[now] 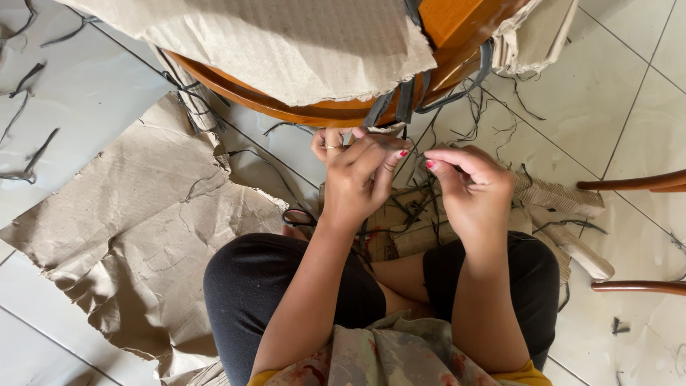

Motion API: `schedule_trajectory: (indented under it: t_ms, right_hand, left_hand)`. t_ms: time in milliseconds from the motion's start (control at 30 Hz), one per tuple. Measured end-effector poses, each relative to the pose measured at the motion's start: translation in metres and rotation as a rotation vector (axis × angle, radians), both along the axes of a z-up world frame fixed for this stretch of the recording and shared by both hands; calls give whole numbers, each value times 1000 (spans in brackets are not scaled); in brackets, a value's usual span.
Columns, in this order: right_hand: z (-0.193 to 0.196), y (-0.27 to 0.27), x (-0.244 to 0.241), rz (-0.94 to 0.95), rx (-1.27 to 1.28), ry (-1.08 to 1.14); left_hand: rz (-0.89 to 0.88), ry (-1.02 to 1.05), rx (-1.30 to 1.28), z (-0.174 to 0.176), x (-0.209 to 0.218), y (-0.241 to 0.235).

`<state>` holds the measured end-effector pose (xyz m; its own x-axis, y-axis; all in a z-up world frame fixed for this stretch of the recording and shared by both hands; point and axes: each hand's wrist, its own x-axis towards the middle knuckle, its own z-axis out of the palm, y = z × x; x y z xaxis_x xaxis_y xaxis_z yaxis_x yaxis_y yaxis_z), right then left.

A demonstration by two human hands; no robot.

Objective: Wrapping a wooden chair leg with cardboard and securing it with plastic strips

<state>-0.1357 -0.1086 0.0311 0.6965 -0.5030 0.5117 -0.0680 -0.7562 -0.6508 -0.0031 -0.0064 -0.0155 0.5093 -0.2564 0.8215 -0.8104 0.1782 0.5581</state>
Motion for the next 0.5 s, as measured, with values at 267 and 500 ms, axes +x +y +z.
schedule_trajectory:
  t_ms: [267,500]
  right_hand:
    - [-44,-8,43,6,114,-179]
    - [-78,-22,41,262,818,-334]
  left_hand:
    - [56,-66,66,-5,-2,4]
    - [-28,5,96,-7,4,9]
